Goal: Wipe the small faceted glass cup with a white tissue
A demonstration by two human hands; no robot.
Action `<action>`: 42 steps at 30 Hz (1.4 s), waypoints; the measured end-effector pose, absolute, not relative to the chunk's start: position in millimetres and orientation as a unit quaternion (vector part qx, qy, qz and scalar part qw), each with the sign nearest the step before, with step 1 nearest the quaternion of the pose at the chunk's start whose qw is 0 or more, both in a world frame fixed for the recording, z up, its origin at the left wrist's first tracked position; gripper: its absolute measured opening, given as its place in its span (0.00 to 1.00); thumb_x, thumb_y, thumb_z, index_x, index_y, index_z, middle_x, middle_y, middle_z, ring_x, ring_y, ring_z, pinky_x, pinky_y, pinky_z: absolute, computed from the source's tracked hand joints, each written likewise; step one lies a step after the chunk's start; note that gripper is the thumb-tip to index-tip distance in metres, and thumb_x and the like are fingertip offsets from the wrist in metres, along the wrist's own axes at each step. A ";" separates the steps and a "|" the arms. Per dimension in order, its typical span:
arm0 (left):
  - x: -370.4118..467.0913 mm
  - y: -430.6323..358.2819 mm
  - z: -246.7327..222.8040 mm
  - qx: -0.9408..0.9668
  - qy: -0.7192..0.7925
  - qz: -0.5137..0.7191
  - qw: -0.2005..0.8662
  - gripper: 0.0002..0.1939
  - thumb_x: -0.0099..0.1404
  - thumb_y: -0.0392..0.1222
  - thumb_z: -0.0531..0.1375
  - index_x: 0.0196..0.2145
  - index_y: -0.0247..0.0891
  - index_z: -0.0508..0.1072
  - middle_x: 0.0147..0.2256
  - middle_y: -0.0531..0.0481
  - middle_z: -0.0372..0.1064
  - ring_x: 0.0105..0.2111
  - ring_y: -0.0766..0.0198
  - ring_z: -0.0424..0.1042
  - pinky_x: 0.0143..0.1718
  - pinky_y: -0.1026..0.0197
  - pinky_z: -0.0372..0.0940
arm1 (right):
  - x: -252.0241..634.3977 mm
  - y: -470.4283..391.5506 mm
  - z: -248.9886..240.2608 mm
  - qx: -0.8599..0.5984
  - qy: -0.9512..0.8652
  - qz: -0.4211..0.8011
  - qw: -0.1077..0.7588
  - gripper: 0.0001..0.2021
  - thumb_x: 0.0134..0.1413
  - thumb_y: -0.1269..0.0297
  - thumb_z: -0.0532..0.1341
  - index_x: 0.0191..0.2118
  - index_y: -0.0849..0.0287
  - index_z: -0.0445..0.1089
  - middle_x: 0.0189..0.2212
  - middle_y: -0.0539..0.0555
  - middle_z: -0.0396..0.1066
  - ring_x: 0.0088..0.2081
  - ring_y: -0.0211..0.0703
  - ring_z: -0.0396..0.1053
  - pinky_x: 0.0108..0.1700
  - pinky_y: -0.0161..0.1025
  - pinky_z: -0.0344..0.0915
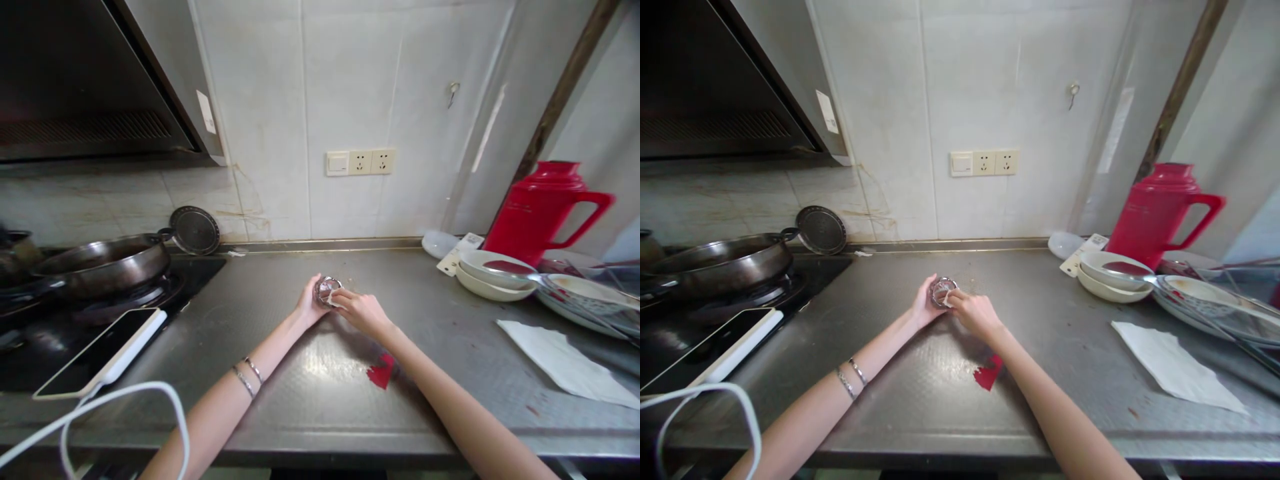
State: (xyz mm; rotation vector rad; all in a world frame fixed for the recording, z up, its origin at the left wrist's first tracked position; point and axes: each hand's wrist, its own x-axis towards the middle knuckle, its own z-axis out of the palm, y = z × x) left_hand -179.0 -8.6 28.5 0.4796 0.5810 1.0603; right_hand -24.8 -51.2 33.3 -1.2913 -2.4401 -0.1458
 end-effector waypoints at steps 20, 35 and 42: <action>-182.2 -11.2 23.9 0.268 0.204 0.498 0.799 0.21 0.62 0.50 0.52 0.35 0.29 0.75 0.35 0.38 0.75 0.35 0.54 0.74 0.34 0.57 0.66 | -42.1 -63.6 31.8 -0.480 -0.850 -0.018 0.217 0.14 0.61 0.64 0.54 0.51 0.50 0.66 0.51 0.52 0.69 0.43 0.44 0.73 0.37 0.34 0.66; -196.5 3.1 25.2 0.329 0.314 0.354 0.817 0.27 0.64 0.61 0.50 0.33 0.32 0.72 0.26 0.40 0.74 0.27 0.55 0.74 0.34 0.49 0.68 | -7.9 -50.1 41.9 -0.379 -0.911 -0.140 0.080 0.12 0.62 0.70 0.52 0.48 0.55 0.67 0.47 0.56 0.70 0.43 0.45 0.67 0.35 0.35 0.64; -187.8 2.3 24.1 0.277 0.302 0.459 0.789 0.17 0.65 0.49 0.54 0.32 0.32 0.73 0.26 0.44 0.74 0.23 0.60 0.72 0.30 0.56 0.68 | -23.9 -47.7 32.3 -0.438 -0.879 -0.062 0.178 0.19 0.58 0.76 0.52 0.51 0.50 0.66 0.52 0.52 0.68 0.47 0.45 0.67 0.39 0.35 0.65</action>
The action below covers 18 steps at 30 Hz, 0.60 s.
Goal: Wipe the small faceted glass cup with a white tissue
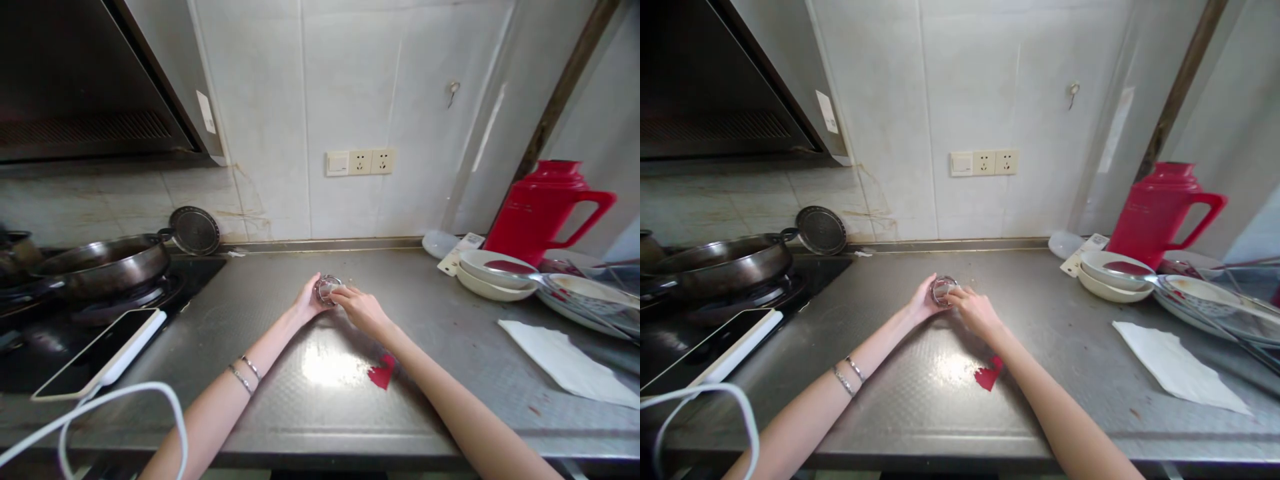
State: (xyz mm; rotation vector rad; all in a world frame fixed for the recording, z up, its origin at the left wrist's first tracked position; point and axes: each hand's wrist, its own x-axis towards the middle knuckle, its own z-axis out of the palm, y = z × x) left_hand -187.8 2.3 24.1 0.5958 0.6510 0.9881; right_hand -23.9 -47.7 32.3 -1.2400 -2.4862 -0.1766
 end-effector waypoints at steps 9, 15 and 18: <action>-186.3 -4.7 26.0 0.258 0.260 0.531 0.764 0.18 0.65 0.48 0.52 0.33 0.29 0.74 0.28 0.40 0.74 0.29 0.54 0.74 0.33 0.54 0.67 | -64.0 -48.0 1.7 -0.411 -0.759 0.277 0.423 0.21 0.45 0.75 0.58 0.49 0.61 0.65 0.30 0.51 0.74 0.24 0.36 0.69 0.30 0.33 0.65; -179.0 -8.6 23.5 0.270 0.234 0.531 0.769 0.18 0.65 0.45 0.51 0.33 0.28 0.74 0.29 0.39 0.74 0.30 0.55 0.74 0.36 0.54 0.67 | -57.0 -41.3 -2.2 -0.429 -0.771 0.151 0.445 0.09 0.54 0.67 0.58 0.42 0.58 0.69 0.39 0.54 0.74 0.38 0.43 0.72 0.39 0.36 0.65; -178.1 -9.2 25.1 0.284 0.204 0.522 0.778 0.17 0.64 0.43 0.51 0.34 0.27 0.74 0.30 0.38 0.75 0.31 0.55 0.74 0.36 0.56 0.66 | -45.8 -41.5 4.2 -0.467 -0.801 0.059 0.370 0.08 0.57 0.67 0.58 0.43 0.55 0.69 0.40 0.54 0.75 0.40 0.44 0.72 0.40 0.35 0.63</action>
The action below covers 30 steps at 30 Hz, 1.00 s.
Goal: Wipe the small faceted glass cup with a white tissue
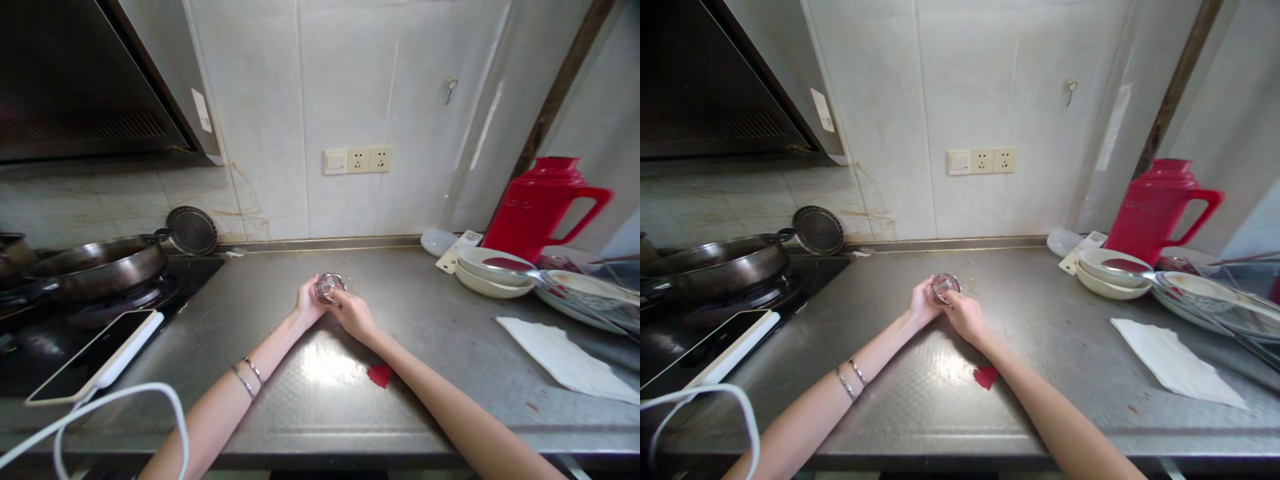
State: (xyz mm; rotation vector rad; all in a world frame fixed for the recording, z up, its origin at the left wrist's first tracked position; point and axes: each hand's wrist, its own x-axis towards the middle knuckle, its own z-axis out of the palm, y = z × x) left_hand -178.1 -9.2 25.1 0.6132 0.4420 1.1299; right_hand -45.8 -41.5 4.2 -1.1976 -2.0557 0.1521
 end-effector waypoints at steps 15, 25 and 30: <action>-195.8 5.1 25.0 0.260 0.339 0.415 0.804 0.18 0.61 0.52 0.57 0.28 0.31 0.73 0.22 0.44 0.72 0.22 0.58 0.71 0.29 0.54 0.67 | -24.8 -44.1 30.4 -0.383 -0.903 -0.107 0.164 0.11 0.63 0.69 0.51 0.45 0.55 0.68 0.45 0.56 0.72 0.43 0.45 0.68 0.39 0.35 0.65; -187.2 -2.7 32.5 0.240 0.254 0.544 0.763 0.15 0.62 0.44 0.54 0.28 0.30 0.74 0.25 0.43 0.73 0.25 0.61 0.71 0.28 0.60 0.64 | -47.6 -41.6 18.6 -0.453 -0.847 -0.008 0.279 0.18 0.54 0.75 0.55 0.50 0.54 0.68 0.52 0.54 0.68 0.48 0.45 0.67 0.43 0.38 0.67; -183.4 -10.5 31.5 0.257 0.230 0.534 0.772 0.19 0.64 0.49 0.51 0.30 0.30 0.74 0.27 0.41 0.74 0.26 0.57 0.72 0.29 0.57 0.65 | -65.0 -42.1 2.7 -0.409 -0.796 0.103 0.435 0.13 0.54 0.73 0.56 0.45 0.59 0.70 0.39 0.55 0.72 0.38 0.41 0.70 0.41 0.36 0.67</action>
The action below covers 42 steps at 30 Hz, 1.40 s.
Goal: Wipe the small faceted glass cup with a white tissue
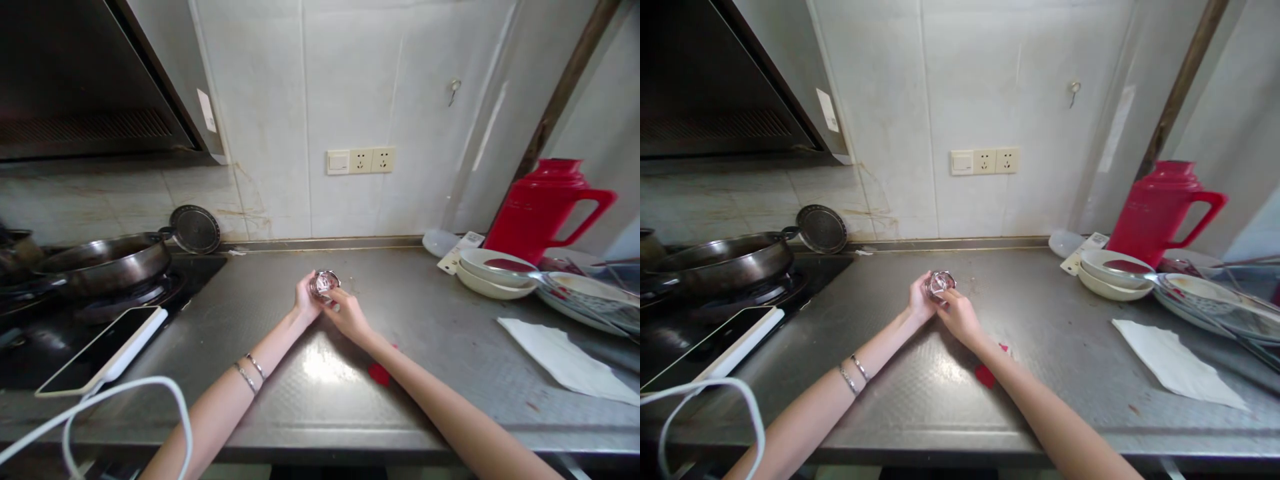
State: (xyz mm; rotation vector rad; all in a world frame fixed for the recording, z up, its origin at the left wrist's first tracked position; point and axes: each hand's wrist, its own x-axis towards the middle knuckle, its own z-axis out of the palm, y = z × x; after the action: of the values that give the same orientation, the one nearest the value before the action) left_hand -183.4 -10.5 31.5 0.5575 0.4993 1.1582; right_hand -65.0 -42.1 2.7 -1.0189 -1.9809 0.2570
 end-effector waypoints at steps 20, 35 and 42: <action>-190.3 -6.1 29.7 0.307 0.331 0.411 0.792 0.26 0.62 0.59 0.53 0.29 0.31 0.74 0.23 0.43 0.74 0.20 0.59 0.71 0.23 0.58 0.67 | -12.8 -44.8 33.0 -0.348 -0.915 -0.149 0.141 0.13 0.64 0.71 0.49 0.45 0.56 0.69 0.50 0.55 0.69 0.43 0.43 0.66 0.36 0.34 0.66; -179.4 -5.1 27.4 0.260 0.268 0.587 0.719 0.18 0.60 0.52 0.55 0.27 0.32 0.71 0.22 0.46 0.72 0.22 0.63 0.71 0.24 0.64 0.63 | -71.0 -53.2 7.4 -0.414 -0.779 0.152 0.446 0.16 0.48 0.76 0.55 0.44 0.59 0.72 0.37 0.54 0.74 0.36 0.41 0.70 0.38 0.35 0.66; -168.9 -14.3 30.6 0.290 0.231 0.580 0.725 0.19 0.62 0.50 0.52 0.29 0.31 0.74 0.27 0.43 0.75 0.27 0.60 0.73 0.30 0.62 0.65 | -54.2 -49.0 10.7 -0.411 -0.812 0.052 0.412 0.08 0.58 0.68 0.55 0.42 0.58 0.70 0.39 0.55 0.72 0.39 0.42 0.70 0.39 0.34 0.65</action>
State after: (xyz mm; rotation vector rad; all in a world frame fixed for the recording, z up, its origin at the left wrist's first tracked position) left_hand -168.9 -14.3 30.6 0.6390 0.5107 1.2807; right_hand -54.2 -49.0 10.7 -1.0338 -2.0421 0.1315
